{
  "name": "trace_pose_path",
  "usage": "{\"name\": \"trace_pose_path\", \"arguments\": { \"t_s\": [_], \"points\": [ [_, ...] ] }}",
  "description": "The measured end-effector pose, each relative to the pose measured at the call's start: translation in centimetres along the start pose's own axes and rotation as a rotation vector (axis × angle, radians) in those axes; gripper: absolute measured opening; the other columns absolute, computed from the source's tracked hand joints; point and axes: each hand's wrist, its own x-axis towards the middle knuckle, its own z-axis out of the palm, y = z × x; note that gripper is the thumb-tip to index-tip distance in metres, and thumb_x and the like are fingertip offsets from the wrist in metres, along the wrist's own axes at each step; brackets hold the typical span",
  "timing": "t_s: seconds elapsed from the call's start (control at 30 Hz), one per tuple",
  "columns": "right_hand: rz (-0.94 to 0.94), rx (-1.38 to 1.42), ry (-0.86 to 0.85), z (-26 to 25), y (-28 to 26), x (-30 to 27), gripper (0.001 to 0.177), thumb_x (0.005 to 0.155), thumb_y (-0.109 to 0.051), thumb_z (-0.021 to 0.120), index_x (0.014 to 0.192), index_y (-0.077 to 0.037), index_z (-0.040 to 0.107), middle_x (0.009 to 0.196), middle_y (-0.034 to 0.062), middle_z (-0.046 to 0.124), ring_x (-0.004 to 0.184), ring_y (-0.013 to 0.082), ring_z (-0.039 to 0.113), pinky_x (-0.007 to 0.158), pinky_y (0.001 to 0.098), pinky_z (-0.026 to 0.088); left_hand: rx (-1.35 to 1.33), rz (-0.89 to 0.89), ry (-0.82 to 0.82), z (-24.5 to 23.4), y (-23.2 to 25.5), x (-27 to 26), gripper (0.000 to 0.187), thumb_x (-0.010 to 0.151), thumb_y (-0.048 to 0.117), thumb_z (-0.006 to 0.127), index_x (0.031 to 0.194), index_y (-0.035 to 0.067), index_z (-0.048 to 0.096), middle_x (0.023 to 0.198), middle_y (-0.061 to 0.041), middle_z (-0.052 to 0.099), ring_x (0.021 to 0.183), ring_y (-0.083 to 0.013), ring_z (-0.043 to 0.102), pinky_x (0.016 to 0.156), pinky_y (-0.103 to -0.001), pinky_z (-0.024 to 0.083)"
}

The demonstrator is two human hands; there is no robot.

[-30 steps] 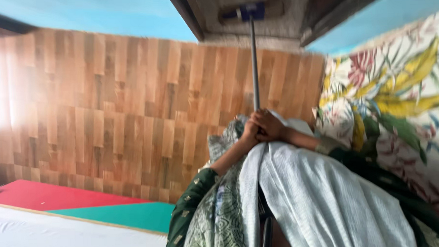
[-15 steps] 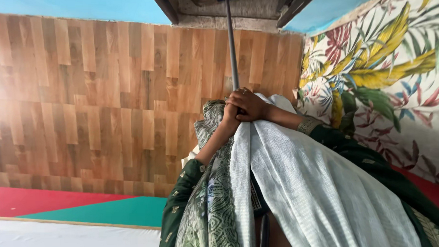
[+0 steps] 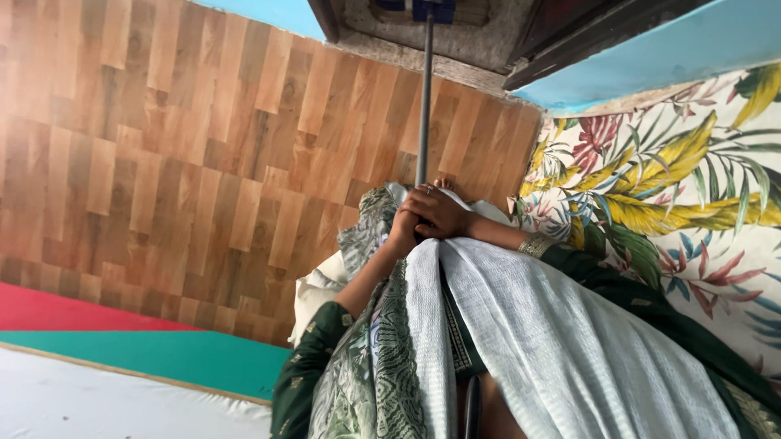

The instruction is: The person is mopping the floor with a mop, moving between a tiled bathroom and an adjacent room with wood-patterned flooring.

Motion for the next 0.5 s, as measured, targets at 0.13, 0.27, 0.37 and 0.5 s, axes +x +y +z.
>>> {"name": "trace_pose_path", "arguments": {
  "t_s": [0.13, 0.27, 0.37, 0.5],
  "points": [
    [-0.028, -0.116, 0.045, -0.6, 0.8, 0.2, 0.060, 0.099, -0.056, 0.048, 0.131, -0.007, 0.060, 0.127, 0.0240, 0.059, 0.119, 0.0461, 0.056, 0.107, 0.0559, 0.041, 0.164, 0.223, -0.076, 1.3, 1.8, 0.3, 0.038, 0.084, -0.003, 0.073, 0.121, 0.004, 0.067, 0.120, -0.011, 0.067, 0.110, -0.0309, 0.067, 0.089, -0.036, 0.057],
    [-0.076, -0.045, -0.004, -0.7, 1.7, -1.8, 0.055, 0.100, -0.053, 0.047, 0.129, -0.007, 0.060, 0.127, 0.0234, 0.060, 0.118, 0.0455, 0.057, 0.105, 0.0574, 0.041, -0.041, 0.056, 0.026, 2.7, -1.4, -0.4, 0.031, 0.090, 0.010, 0.066, 0.120, 0.002, 0.064, 0.120, -0.015, 0.065, 0.110, -0.0298, 0.065, 0.089, -0.038, 0.057],
    [-0.074, 0.017, -0.021, -0.6, 2.6, -3.3, 0.055, 0.100, -0.050, 0.049, 0.129, -0.004, 0.058, 0.125, 0.0249, 0.059, 0.115, 0.0452, 0.057, 0.103, 0.0559, 0.043, -0.872, -0.561, 0.174, 5.2, -6.0, -1.2, 0.026, 0.097, 0.023, 0.058, 0.115, 0.006, 0.066, 0.110, -0.013, 0.068, 0.099, -0.0241, 0.069, 0.079, -0.035, 0.061],
    [-0.124, 0.020, 0.027, 0.1, 3.3, -6.3, 0.051, 0.102, -0.044, 0.053, 0.131, -0.002, 0.056, 0.126, 0.0237, 0.058, 0.118, 0.0449, 0.057, 0.103, 0.0544, 0.044, -0.889, -0.591, 0.363, 8.5, -10.3, -1.5, 0.025, 0.100, 0.027, 0.056, 0.118, 0.011, 0.063, 0.109, -0.011, 0.068, 0.098, -0.0237, 0.069, 0.078, -0.038, 0.061]
  ]
}}
